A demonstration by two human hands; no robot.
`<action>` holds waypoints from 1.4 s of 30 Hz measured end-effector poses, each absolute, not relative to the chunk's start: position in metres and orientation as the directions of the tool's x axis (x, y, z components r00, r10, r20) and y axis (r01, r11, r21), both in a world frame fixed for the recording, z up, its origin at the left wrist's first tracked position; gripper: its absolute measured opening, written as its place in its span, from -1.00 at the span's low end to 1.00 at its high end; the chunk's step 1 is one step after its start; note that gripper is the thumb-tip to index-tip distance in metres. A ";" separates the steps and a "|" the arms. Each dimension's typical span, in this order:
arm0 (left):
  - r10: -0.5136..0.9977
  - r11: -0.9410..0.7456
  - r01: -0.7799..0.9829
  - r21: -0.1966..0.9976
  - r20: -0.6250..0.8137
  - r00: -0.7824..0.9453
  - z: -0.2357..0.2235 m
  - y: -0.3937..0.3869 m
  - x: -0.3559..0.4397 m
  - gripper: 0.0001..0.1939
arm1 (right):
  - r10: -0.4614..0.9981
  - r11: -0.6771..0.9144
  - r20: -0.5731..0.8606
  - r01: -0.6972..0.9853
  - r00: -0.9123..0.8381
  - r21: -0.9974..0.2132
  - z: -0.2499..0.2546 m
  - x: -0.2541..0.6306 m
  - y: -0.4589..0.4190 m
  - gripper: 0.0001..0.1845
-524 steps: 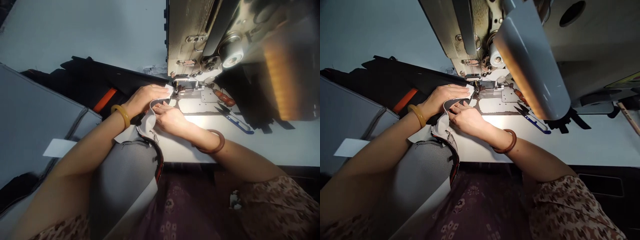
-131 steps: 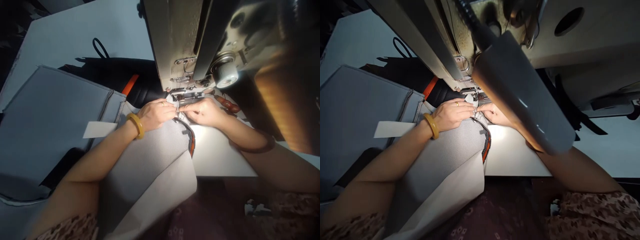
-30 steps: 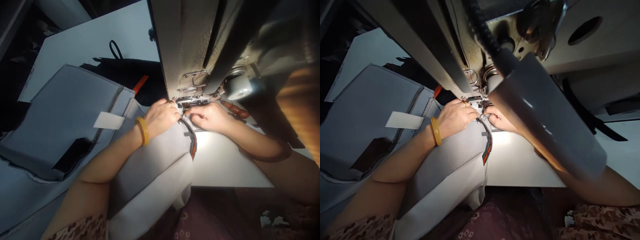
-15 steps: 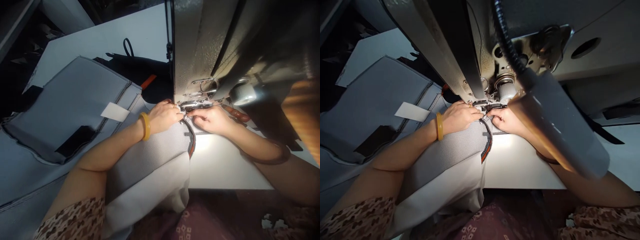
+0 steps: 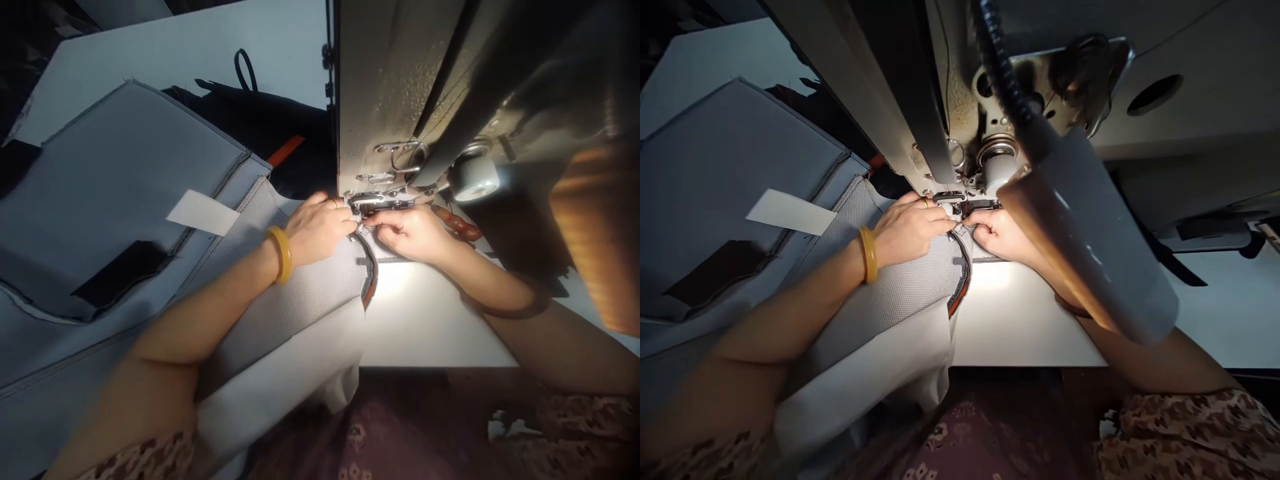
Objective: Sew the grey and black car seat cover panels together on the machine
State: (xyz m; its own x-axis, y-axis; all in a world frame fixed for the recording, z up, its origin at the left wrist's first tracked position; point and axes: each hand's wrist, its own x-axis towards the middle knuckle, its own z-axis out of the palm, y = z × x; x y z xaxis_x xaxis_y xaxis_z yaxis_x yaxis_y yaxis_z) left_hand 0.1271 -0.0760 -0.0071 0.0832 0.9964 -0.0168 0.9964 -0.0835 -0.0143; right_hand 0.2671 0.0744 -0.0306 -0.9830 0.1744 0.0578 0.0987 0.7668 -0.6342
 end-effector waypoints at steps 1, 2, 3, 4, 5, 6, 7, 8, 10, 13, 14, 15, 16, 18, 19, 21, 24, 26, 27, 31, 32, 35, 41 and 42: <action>0.995 -0.099 0.995 -0.021 -0.026 0.099 -0.005 -0.075 0.126 -0.70 | 0.182 0.764 0.067 0.098 -0.981 -0.638 -0.031 0.267 0.075 -0.62; 0.993 -0.114 0.993 -0.029 -0.032 0.114 -0.004 -0.075 0.126 -0.70 | 0.183 0.764 0.080 0.090 -0.980 -0.639 -0.032 0.267 0.075 -0.63; 0.991 -0.131 0.991 -0.039 -0.037 0.130 -0.002 -0.076 0.127 -0.70 | 0.174 0.766 0.098 0.072 -0.980 -0.639 -0.033 0.267 0.076 -0.64; 0.989 -0.145 0.988 -0.052 -0.038 0.143 -0.001 -0.076 0.128 -0.70 | 0.157 0.771 0.119 0.047 -0.980 -0.635 -0.034 0.266 0.078 -0.65; 0.987 -0.156 0.986 -0.065 -0.038 0.153 0.000 -0.077 0.129 -0.69 | 0.133 0.777 0.142 0.014 -0.981 -0.629 -0.036 0.266 0.079 -0.66; 0.987 -0.161 0.984 -0.077 -0.036 0.159 0.000 -0.078 0.131 -0.69 | 0.104 0.783 0.162 -0.019 -0.981 -0.621 -0.037 0.266 0.081 -0.66; 0.987 -0.159 0.983 -0.091 -0.030 0.157 -0.001 -0.079 0.131 -0.69 | 0.079 0.788 0.179 -0.049 -0.981 -0.614 -0.038 0.266 0.083 -0.67; 0.988 -0.153 0.983 -0.103 -0.025 0.152 -0.002 -0.081 0.132 -0.68 | 0.059 0.791 0.191 -0.070 -0.980 -0.608 -0.040 0.265 0.085 -0.67; 0.991 -0.135 0.984 -0.119 -0.019 0.134 -0.006 -0.082 0.131 -0.67 | 0.035 0.796 0.196 -0.091 -0.980 -0.598 -0.042 0.263 0.089 -0.67; 0.996 -0.082 0.992 -0.091 -0.042 0.079 -0.007 -0.081 0.131 -0.67 | 0.017 0.796 0.191 -0.102 -0.981 -0.597 -0.046 0.260 0.094 -0.69; 0.997 -0.052 0.997 -0.061 -0.061 0.048 -0.006 -0.080 0.132 -0.68 | 0.013 0.791 0.185 -0.103 -0.983 -0.603 -0.047 0.259 0.095 -0.69; 0.997 -0.003 1.000 -0.025 -0.080 0.001 -0.003 -0.079 0.135 -0.71 | 0.010 0.787 0.174 -0.100 -0.985 -0.609 -0.048 0.259 0.095 -0.69; 0.993 0.063 0.998 0.014 -0.101 -0.061 -0.001 -0.078 0.140 -0.75 | 0.008 0.783 0.161 -0.094 -0.987 -0.614 -0.048 0.259 0.096 -0.69; 0.970 0.214 0.974 0.077 -0.131 -0.203 0.005 -0.077 0.154 -0.72 | 0.012 0.786 0.140 -0.077 -0.990 -0.614 -0.047 0.259 0.095 -0.69; 0.953 0.287 0.953 0.098 -0.130 -0.274 0.006 -0.078 0.162 -0.60 | 0.014 0.790 0.137 -0.073 -0.990 -0.609 -0.046 0.260 0.094 -0.69; 0.916 0.398 0.909 0.128 -0.108 -0.386 0.007 -0.079 0.179 -0.41 | 0.009 0.791 0.139 -0.078 -0.990 -0.607 -0.044 0.261 0.092 -0.67; 0.854 0.520 0.842 0.145 -0.091 -0.512 0.003 -0.081 0.200 -0.38 | -0.020 0.776 0.150 -0.110 -0.989 -0.621 -0.041 0.261 0.089 -0.63; 0.819 0.573 0.809 0.127 -0.107 -0.564 0.002 -0.079 0.206 -0.43 | -0.042 0.765 0.159 -0.134 -0.986 -0.629 -0.039 0.260 0.088 -0.62; 0.811 0.585 0.804 0.110 -0.112 -0.575 0.002 -0.078 0.207 -0.46 | -0.051 0.761 0.161 -0.143 -0.986 -0.633 -0.039 0.259 0.088 -0.62; 0.839 0.535 0.845 0.007 -0.117 -0.531 0.008 -0.073 0.206 -0.60 | -0.051 0.748 0.160 -0.144 -0.986 -0.648 -0.039 0.256 0.089 -0.70; 0.856 0.504 0.863 -0.029 -0.117 -0.504 0.009 -0.073 0.205 -0.63 | -0.049 0.747 0.160 -0.142 -0.986 -0.649 -0.040 0.256 0.089 -0.72; 0.901 0.409 0.904 -0.124 -0.104 -0.422 0.010 -0.076 0.207 -0.67 | -0.041 0.757 0.157 -0.133 -0.987 -0.640 -0.042 0.255 0.091 -0.75; 0.874 0.478 0.859 -0.185 0.007 -0.485 0.005 -0.087 0.215 -0.67 | -0.059 0.758 0.148 -0.140 -0.987 -0.636 -0.046 0.253 0.093 -0.75; 0.888 0.449 0.868 -0.213 -0.006 -0.461 0.005 -0.087 0.214 -0.68 | -0.063 0.758 0.155 -0.148 -0.986 -0.636 -0.046 0.253 0.093 -0.75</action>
